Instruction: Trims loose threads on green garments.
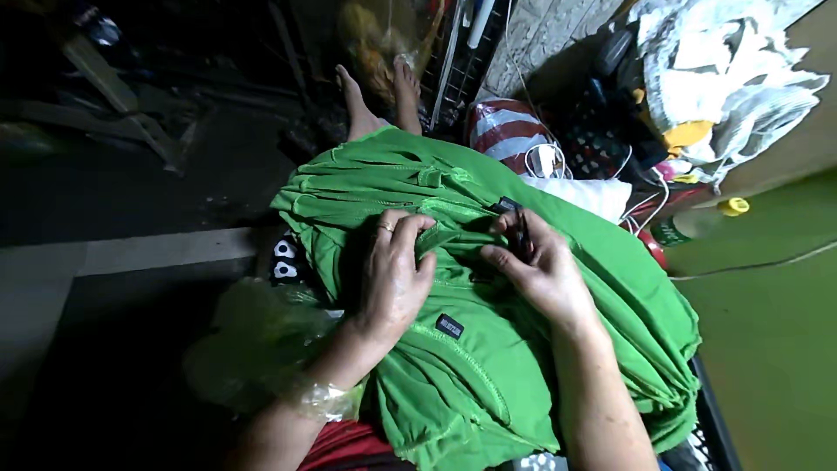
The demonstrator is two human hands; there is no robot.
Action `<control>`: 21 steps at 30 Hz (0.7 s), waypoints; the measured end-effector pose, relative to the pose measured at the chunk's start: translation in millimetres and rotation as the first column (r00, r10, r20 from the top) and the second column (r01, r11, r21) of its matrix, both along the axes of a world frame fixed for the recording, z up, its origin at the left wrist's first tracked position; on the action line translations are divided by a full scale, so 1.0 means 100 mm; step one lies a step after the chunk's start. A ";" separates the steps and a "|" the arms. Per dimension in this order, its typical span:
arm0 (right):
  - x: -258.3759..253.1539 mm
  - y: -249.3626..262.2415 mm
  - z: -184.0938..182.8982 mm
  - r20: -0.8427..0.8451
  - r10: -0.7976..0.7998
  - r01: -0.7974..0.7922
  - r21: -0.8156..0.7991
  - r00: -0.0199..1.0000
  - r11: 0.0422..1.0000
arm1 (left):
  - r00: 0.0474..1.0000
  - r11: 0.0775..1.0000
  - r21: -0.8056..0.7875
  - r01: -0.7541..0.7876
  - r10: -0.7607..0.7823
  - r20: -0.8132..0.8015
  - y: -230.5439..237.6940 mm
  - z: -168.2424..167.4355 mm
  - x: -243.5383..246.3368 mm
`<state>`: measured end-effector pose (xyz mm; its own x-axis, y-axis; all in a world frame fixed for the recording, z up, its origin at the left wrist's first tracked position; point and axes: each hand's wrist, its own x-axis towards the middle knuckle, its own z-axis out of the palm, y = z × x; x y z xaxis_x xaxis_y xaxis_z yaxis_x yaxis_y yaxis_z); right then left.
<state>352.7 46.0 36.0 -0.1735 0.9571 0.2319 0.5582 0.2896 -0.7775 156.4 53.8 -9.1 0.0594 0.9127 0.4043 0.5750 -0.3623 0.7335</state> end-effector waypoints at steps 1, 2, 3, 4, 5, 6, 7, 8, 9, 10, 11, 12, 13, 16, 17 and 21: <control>0.03 0.01 -0.02 -0.011 0.006 -0.005 0.017 1.000 1.000 | 0.999 0.999 0.018 0.028 -0.029 0.042 -0.03 -0.03 -0.05; 0.05 0.02 -0.02 -0.026 0.008 -0.007 0.021 1.000 1.000 | 0.995 0.998 0.028 0.058 -0.060 0.084 -0.04 -0.04 -0.09; 0.05 0.03 0.00 -0.040 0.006 -0.006 0.014 0.999 1.000 | 0.987 0.995 0.015 0.095 -0.096 0.133 -0.04 -0.05 -0.15; 0.05 0.03 0.01 -0.045 0.003 -0.003 0.000 0.999 1.000 | 0.972 0.989 -0.027 0.143 -0.135 0.193 -0.04 -0.04 -0.21; 0.04 0.03 0.01 -0.043 0.001 -0.001 -0.013 0.999 1.000 | 0.949 0.974 -0.089 0.207 -0.178 0.262 -0.02 -0.04 -0.28; 0.03 0.04 -0.01 -0.034 -0.004 0.003 -0.023 0.999 1.000 | 0.923 0.949 -0.164 0.270 -0.206 0.325 0.00 -0.04 -0.34; 0.01 0.05 -0.04 -0.017 -0.011 0.011 -0.030 1.000 0.999 | 0.904 0.924 -0.223 0.310 -0.214 0.371 0.02 -0.04 -0.39; -0.03 0.06 -0.09 0.004 -0.029 0.029 -0.024 1.000 0.999 | 0.906 0.918 -0.255 0.303 -0.194 0.377 0.03 -0.06 -0.41; -0.06 0.08 -0.14 0.031 -0.055 0.055 -0.009 0.998 0.998 | 0.924 0.927 -0.264 0.266 -0.167 0.344 0.03 -0.09 -0.41; -0.09 0.09 -0.19 0.051 -0.081 0.081 0.011 0.995 0.997 | 0.948 0.949 -0.245 0.196 -0.119 0.296 0.02 -0.12 -0.38; -0.10 0.10 -0.22 0.063 -0.100 0.099 0.024 0.993 0.995 | 0.967 0.970 -0.206 0.126 -0.074 0.244 0.00 -0.15 -0.34; -0.11 0.11 -0.24 0.064 -0.106 0.104 0.031 0.992 0.994 | 0.982 0.987 -0.148 0.064 -0.035 0.188 -0.01 -0.16 -0.30; -0.09 0.13 -0.25 0.057 -0.099 0.097 0.034 0.993 0.995 | 0.991 0.997 -0.081 0.010 0.001 0.135 -0.02 -0.15 -0.26; -0.05 0.15 -0.24 0.005 -0.073 0.072 0.010 0.997 0.997 | 0.996 0.982 0.186 -0.023 0.007 0.085 -0.06 -0.05 -0.22; -0.05 0.16 -0.24 -0.007 -0.066 0.066 0.003 0.998 0.998 | 0.995 0.968 0.252 -0.004 -0.021 0.095 -0.07 0.01 -0.20; -0.05 0.15 -0.23 0.003 -0.051 0.051 -0.003 0.999 0.999 | 0.989 0.979 0.140 0.145 -0.148 0.009 -0.05 0.11 -0.03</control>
<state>347.8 60.8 13.2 -0.1251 0.9656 0.2281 0.5741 0.2580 -0.7770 153.8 49.0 2.3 0.1792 0.8296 0.5289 0.4942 -0.5408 0.6807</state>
